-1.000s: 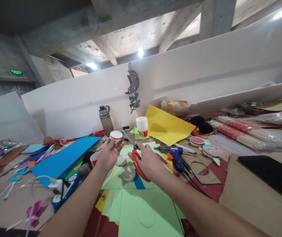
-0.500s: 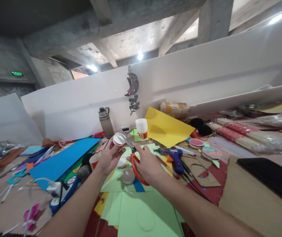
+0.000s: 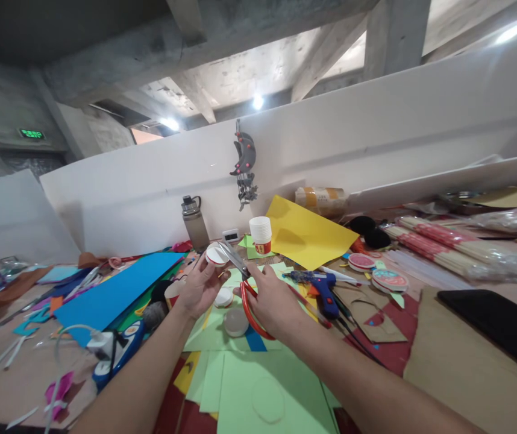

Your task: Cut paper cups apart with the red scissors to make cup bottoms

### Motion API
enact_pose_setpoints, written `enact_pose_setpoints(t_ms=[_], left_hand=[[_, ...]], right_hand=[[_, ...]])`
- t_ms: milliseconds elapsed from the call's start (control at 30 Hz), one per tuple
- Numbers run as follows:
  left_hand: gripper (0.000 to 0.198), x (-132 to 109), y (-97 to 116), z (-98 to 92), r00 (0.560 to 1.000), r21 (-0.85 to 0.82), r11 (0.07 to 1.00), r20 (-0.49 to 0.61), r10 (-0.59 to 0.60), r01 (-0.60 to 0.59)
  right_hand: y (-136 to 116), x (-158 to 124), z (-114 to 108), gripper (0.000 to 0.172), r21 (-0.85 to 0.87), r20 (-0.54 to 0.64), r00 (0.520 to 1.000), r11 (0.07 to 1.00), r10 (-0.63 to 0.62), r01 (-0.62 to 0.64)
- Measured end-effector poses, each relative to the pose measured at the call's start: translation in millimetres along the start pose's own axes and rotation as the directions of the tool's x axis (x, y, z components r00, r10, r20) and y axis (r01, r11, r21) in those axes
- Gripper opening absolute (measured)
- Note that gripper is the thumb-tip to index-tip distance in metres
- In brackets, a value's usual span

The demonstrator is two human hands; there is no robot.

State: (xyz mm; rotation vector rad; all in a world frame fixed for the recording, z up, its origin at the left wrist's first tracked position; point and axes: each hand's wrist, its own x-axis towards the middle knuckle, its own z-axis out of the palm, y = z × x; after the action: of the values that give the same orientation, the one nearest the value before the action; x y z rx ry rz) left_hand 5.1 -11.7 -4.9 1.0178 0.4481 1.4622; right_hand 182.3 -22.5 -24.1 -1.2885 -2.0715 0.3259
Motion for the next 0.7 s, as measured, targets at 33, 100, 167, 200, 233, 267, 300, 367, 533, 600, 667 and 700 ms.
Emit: enact_pose_setpoints(t_ms=[33, 100, 167, 200, 233, 267, 300, 367, 533, 600, 667, 700], left_hand=[[0.037, -0.1, 0.1, -0.1, 1.0, -0.007, 1.0, 0.002, 0.0, 0.0], [0.037, -0.1, 0.0, -0.8, 1.0, -0.029, 1.0, 0.006, 0.001, -0.001], [0.039, 0.4, -0.4, -1.9, 1.0, -0.05, 0.999, 0.006, 0.001, -0.001], [0.04, 0.7, -0.7, -2.5, 1.0, -0.058, 0.998, 0.005, 0.0, 0.001], [0.041, 1.0, -1.0, -3.0, 1.0, -0.063, 0.998, 0.003, -0.001, 0.001], [0.041, 1.4, -1.2, -3.2, 1.0, -0.065, 0.998, 0.001, 0.002, -0.002], [0.04, 1.6, -1.5, -3.3, 1.0, -0.067, 0.998, 0.0, 0.006, -0.006], [0.04, 1.7, -1.8, -2.4, 1.0, -0.07, 0.997, -0.002, 0.02, -0.02], [0.041, -0.5, -2.2, 1.1, 1.0, -0.043, 0.999, -0.003, 0.022, -0.022], [0.042, -1.0, -2.5, 1.3, 1.0, -0.032, 0.999, -0.003, 0.021, -0.021], [0.042, -0.8, -2.9, 0.5, 1.0, -0.029, 0.999, -0.001, 0.019, -0.019], [0.041, -0.6, -3.0, -0.2, 1.0, -0.031, 0.999, 0.0, 0.018, -0.018]], right_hand=[[0.5, 0.2, 0.4, 0.049, -0.009, 0.0, 1.0, 1.0, 0.0, 0.0], [1.4, 0.5, 1.3, 0.048, -0.021, -0.006, 1.0, 1.0, -0.007, 0.007], [2.0, 0.6, 1.6, 0.049, -0.025, -0.011, 1.0, 1.0, -0.017, 0.016], [2.2, 0.6, 1.6, 0.049, -0.024, -0.008, 1.0, 1.0, -0.018, 0.018], [2.1, 0.6, 1.6, 0.048, -0.021, -0.002, 1.0, 1.0, -0.017, 0.017], [2.0, 0.7, 1.4, 0.048, -0.017, 0.005, 1.0, 1.0, -0.015, 0.015], [1.7, 0.9, 1.3, 0.047, -0.011, 0.007, 1.0, 1.0, -0.014, 0.014], [0.9, 1.4, 1.0, 0.048, 0.002, -0.001, 1.0, 1.0, -0.014, 0.014], [0.2, 2.5, 0.8, 0.055, 0.051, -0.012, 1.0, 0.998, -0.027, 0.028], [0.9, 2.8, 0.8, 0.054, 0.051, -0.019, 0.999, 0.998, -0.03, 0.031], [1.7, 3.0, 0.7, 0.05, 0.048, -0.026, 0.999, 0.998, -0.036, 0.037], [2.0, 3.1, 0.6, 0.049, 0.045, -0.029, 0.999, 0.998, -0.039, 0.04]])
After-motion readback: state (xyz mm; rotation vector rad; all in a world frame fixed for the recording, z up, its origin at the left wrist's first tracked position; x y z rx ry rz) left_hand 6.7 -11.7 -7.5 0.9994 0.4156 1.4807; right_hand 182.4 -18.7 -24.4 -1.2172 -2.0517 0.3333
